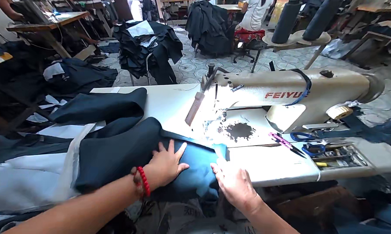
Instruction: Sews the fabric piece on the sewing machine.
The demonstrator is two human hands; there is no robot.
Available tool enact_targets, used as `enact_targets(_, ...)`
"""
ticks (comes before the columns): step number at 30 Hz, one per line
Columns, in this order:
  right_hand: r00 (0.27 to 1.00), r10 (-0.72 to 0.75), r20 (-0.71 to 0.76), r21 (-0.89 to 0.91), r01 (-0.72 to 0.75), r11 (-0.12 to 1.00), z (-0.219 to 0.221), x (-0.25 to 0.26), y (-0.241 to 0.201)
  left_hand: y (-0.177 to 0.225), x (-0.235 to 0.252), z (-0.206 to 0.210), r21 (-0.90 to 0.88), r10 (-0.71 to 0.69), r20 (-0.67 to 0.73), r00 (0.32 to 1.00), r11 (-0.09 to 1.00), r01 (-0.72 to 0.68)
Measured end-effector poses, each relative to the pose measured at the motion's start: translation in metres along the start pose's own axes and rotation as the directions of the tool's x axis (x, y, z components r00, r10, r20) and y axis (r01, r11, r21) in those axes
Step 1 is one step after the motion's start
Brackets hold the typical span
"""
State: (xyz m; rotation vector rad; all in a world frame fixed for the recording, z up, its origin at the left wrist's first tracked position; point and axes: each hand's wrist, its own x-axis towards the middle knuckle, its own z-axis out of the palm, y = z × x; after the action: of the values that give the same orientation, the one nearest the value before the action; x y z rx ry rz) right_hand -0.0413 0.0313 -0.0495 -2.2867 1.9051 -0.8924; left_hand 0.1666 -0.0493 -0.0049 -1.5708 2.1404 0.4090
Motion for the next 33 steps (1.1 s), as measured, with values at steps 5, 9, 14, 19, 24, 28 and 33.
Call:
enact_targets(5, 0.997, -0.02, -0.08, 0.126, 0.03, 0.992, 0.02, 0.013, 0.01, 0.017, -0.037, -0.028, 0.119, -0.012, 0.327, 0.945, 0.992, -0.029)
enact_targets(9, 0.984, -0.121, -0.133, 0.207, 0.147, 0.967, 0.032, 0.02, 0.017, 0.022, -0.035, -0.06, 0.123, 0.555, 0.032, 0.831, 0.823, -0.554)
enact_targets(14, 0.959, -0.22, -0.177, 0.31, 0.266, 0.913, 0.044, 0.017, 0.017, 0.03, 0.044, -0.041, 0.444, 0.922, -0.312, 0.23, 0.355, -0.823)
enact_targets(19, 0.902, -0.362, -0.234, 0.318, 0.423, 0.849, 0.052, 0.012, 0.012, 0.026, 0.089, -0.018, 0.312, 0.952, -0.304, 0.043, 0.143, -0.939)
enact_targets(24, 0.84, -0.493, -0.225, 0.322, 0.542, 0.776, 0.054, 0.015, 0.005, -0.006, 0.092, 0.011, 0.326, 0.85, -0.518, 0.1, 0.304, -0.895)
enact_targets(28, 0.857, -0.48, -0.186, 0.331, 0.515, 0.791, 0.061, 0.022, -0.007, -0.036, 0.077, 0.019, 0.226, 0.769, -0.58, 0.267, 0.467, -0.855)
enact_targets(33, 0.886, -0.452, -0.106, 0.333, 0.46, 0.823, 0.063, 0.029, -0.023, -0.034, 0.038, -0.005, 0.274, 0.804, -0.431, 0.41, 0.549, -0.789)
